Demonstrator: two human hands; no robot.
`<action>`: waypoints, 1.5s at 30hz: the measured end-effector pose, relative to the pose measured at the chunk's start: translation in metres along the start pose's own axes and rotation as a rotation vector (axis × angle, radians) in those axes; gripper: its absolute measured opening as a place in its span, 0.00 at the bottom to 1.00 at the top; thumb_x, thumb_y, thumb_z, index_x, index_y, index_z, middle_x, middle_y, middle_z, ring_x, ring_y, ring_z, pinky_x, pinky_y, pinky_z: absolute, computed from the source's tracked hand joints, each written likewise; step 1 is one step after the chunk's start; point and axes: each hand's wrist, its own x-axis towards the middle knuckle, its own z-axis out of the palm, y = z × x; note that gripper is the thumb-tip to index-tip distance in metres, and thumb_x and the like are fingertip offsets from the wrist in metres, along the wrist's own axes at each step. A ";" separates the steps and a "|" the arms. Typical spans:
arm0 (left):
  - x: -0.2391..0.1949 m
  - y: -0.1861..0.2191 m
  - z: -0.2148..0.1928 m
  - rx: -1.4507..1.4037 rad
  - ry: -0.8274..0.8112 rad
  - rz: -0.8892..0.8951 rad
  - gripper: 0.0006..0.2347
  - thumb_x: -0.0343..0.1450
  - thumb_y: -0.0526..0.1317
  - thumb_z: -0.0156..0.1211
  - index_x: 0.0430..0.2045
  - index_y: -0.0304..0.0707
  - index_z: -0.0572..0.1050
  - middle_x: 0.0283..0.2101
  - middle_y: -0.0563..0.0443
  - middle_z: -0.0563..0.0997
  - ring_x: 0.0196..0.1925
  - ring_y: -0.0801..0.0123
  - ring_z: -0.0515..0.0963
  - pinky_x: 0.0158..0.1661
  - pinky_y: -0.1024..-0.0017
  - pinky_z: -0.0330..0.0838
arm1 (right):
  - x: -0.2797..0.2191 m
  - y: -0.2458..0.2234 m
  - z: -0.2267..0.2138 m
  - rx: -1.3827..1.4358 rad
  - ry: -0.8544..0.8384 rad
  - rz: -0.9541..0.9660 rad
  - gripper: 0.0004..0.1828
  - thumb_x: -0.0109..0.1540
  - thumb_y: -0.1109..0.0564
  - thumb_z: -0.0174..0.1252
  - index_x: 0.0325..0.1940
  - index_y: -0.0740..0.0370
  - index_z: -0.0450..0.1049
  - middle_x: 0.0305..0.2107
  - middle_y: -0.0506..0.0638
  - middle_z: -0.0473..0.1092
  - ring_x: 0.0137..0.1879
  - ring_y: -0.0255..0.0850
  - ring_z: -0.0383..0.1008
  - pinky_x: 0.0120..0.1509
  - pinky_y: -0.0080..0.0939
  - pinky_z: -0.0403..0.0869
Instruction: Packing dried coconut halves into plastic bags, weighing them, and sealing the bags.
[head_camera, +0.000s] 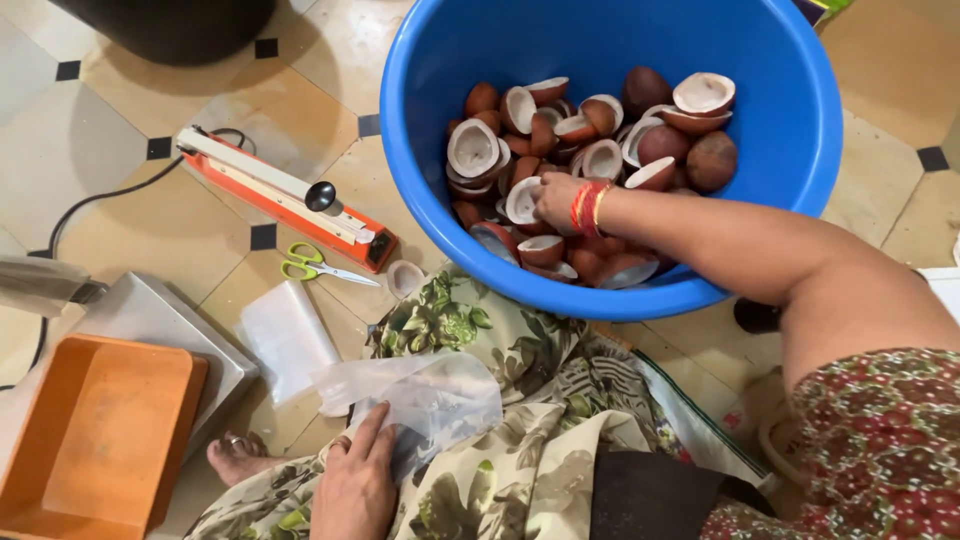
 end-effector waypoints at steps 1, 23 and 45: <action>-0.003 -0.003 0.004 0.001 0.004 -0.001 0.24 0.61 0.26 0.51 0.53 0.42 0.77 0.71 0.56 0.66 0.45 0.49 0.78 0.48 0.58 0.77 | 0.004 0.004 -0.009 -0.003 0.003 -0.001 0.12 0.52 0.61 0.63 0.38 0.53 0.85 0.47 0.54 0.76 0.51 0.55 0.76 0.53 0.48 0.77; -0.003 -0.009 0.017 -0.039 0.098 -0.035 0.23 0.61 0.26 0.52 0.49 0.43 0.80 0.68 0.60 0.69 0.44 0.50 0.78 0.49 0.59 0.77 | 0.020 0.037 -0.068 0.385 -0.263 0.598 0.29 0.59 0.36 0.65 0.56 0.55 0.78 0.49 0.61 0.77 0.58 0.55 0.77 0.64 0.55 0.74; 0.006 -0.001 0.001 -0.044 0.010 -0.056 0.23 0.63 0.28 0.52 0.53 0.43 0.78 0.69 0.54 0.68 0.44 0.47 0.78 0.49 0.57 0.76 | 0.126 0.038 -0.030 0.564 0.225 0.520 0.36 0.50 0.47 0.75 0.62 0.52 0.74 0.55 0.61 0.72 0.60 0.57 0.71 0.64 0.52 0.69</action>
